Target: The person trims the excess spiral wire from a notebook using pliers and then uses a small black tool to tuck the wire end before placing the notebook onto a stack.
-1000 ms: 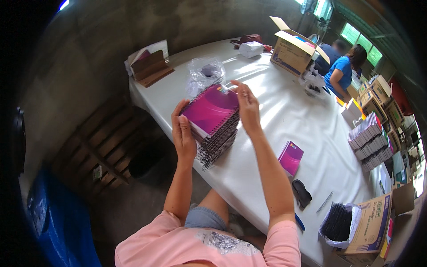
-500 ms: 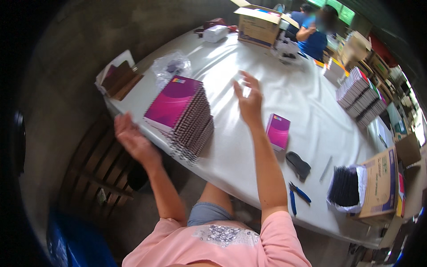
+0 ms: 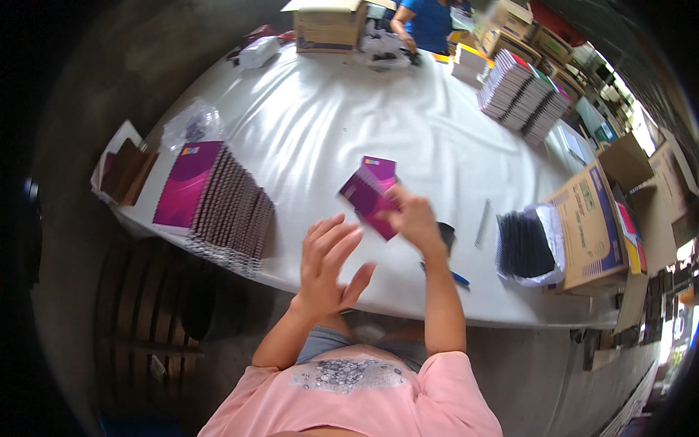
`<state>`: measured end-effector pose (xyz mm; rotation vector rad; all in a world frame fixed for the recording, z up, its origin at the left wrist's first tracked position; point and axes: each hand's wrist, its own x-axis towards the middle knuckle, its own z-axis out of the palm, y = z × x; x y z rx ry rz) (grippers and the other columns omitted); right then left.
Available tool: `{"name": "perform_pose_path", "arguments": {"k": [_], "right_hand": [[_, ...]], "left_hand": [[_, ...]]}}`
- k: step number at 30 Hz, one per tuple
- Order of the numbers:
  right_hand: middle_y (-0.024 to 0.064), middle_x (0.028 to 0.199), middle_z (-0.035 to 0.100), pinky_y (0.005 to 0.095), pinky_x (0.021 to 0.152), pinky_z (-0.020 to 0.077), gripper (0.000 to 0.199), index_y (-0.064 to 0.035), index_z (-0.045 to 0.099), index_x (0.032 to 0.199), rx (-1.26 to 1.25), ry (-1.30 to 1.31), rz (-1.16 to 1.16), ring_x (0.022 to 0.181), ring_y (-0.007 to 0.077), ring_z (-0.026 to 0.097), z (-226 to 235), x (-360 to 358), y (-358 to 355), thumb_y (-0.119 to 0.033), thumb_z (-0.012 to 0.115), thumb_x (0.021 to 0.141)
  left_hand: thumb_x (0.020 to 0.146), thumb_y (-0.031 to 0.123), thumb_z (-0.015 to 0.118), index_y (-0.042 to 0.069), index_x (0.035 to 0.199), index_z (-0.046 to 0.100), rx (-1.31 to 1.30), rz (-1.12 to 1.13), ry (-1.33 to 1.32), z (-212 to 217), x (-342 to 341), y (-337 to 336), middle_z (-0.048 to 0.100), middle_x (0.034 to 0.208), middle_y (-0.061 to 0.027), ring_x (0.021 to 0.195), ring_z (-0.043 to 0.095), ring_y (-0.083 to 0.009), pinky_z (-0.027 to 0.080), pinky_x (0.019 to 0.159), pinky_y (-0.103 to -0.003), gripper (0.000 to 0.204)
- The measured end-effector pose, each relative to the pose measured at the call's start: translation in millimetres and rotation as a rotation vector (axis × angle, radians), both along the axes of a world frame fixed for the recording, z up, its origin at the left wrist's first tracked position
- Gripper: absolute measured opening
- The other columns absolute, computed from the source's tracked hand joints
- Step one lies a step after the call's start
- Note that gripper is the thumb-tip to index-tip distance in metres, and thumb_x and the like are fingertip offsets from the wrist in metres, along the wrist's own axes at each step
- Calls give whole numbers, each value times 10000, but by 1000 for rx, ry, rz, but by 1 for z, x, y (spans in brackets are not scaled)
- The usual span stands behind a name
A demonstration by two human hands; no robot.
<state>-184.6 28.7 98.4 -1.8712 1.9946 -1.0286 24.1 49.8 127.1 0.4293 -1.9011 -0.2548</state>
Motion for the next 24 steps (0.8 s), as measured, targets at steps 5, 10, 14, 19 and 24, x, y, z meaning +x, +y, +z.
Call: {"name": "perform_pose_path", "arguments": {"k": [5,10,14,19,24], "right_hand": [[169,875,652,403,706,511,358,-102,608,1054,204,163,20,831,348,634,-13,17,55,-129,715,714],[127,1053,641,379,818,489,452,-81,606,1128,151,-257,-138,956,290,622,-1,-71,58,-188,760,717],[169,1099,602,408,873,466,500,-55,559,1180,128,185,-630,1011,320,593,-39,-155,61,-217,743,743],[268,1173,515,453,903,453,593,-59,429,1281,395,334,-872,1095,426,513,-77,-163,35,-294,678,797],[237,1175,483,477,883,463,418,-60,442,1262,436,237,-859,1056,418,539,-75,-174,33,-102,484,849]], "left_hand": [[865,423,573,102,1270,519,234,271,-577,-77,-43,-19,438,1350,-77,1350,303,-250,167,1062,-589,520],[820,396,632,126,1035,555,244,174,-481,-140,-45,-26,459,1035,-135,1069,428,-307,287,931,-655,354],[861,412,580,131,944,582,170,232,-542,-99,-54,-12,519,1091,-73,1136,433,-297,235,974,-635,293],[844,497,565,98,930,591,246,74,-670,-106,-43,-21,554,1027,-91,1072,482,-288,224,967,-639,409],[713,693,566,53,932,604,232,19,-785,-95,-54,-24,523,961,-114,963,464,-278,277,888,-504,677]]}}
